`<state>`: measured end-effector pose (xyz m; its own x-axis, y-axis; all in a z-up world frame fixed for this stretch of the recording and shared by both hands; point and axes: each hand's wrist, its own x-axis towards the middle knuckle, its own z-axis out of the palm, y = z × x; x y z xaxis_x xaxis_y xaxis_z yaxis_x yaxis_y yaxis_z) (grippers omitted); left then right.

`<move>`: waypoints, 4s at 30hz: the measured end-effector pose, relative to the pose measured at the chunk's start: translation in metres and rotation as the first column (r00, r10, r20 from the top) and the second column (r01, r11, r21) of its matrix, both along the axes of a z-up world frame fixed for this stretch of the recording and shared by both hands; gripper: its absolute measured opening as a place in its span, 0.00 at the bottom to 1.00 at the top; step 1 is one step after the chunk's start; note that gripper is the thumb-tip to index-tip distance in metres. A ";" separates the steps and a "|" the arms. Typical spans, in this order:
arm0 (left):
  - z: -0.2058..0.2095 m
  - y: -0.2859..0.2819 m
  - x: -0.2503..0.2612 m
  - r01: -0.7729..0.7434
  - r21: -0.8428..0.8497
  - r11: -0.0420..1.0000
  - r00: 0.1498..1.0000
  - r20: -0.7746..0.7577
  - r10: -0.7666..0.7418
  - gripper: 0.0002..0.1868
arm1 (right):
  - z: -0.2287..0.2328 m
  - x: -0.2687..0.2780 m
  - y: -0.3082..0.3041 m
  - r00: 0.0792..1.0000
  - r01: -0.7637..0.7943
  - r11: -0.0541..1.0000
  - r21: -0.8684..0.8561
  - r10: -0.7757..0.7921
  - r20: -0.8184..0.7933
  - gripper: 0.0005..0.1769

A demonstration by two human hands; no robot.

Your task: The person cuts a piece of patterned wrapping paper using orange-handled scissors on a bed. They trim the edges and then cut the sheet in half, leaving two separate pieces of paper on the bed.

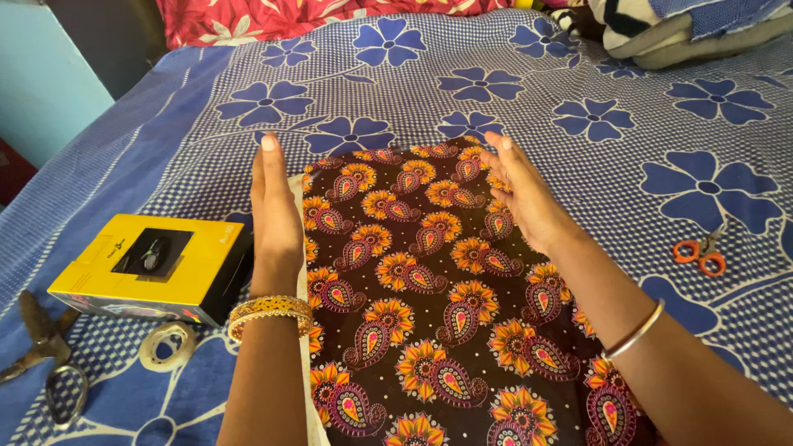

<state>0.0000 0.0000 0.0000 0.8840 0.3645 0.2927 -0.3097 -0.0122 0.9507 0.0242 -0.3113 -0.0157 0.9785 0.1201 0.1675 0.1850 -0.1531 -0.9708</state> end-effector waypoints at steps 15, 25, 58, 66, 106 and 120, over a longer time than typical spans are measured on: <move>0.013 -0.008 -0.013 -0.075 0.133 0.988 0.993 -0.075 0.086 0.49 | -0.001 -0.001 0.001 1.000 0.009 1.000 -0.004 -0.009 -0.009 0.50; 0.020 -0.017 -0.027 -0.110 0.353 0.929 0.981 -0.111 0.159 0.41 | -0.005 0.001 -0.005 1.000 -0.001 1.000 -0.018 0.001 0.002 0.44; -0.006 -0.015 0.011 0.031 0.122 0.992 0.999 -0.021 -0.029 0.47 | 0.002 0.003 -0.004 1.000 -0.006 0.999 -0.033 0.007 0.019 0.46; 0.006 -0.016 -0.010 -0.043 0.244 0.969 0.992 -0.101 0.070 0.44 | 0.000 0.003 -0.004 1.000 0.008 0.999 -0.047 -0.008 -0.004 0.43; -0.077 -0.048 0.037 0.327 0.901 0.284 0.840 -0.415 0.350 0.54 | -0.067 0.048 -0.004 0.994 0.002 0.628 -0.778 0.083 0.069 0.46; -0.055 -0.079 0.036 0.356 0.839 0.413 0.681 -0.535 0.499 0.52 | -0.028 0.011 -0.003 0.973 -0.222 0.195 -0.955 -0.021 -0.231 0.55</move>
<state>0.0360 -0.0788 -0.0554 0.9193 0.3690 -0.1369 0.3926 -0.8839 0.2540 0.0354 -0.3148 -0.0440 0.9361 0.1673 -0.3095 0.1511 -0.9856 -0.0757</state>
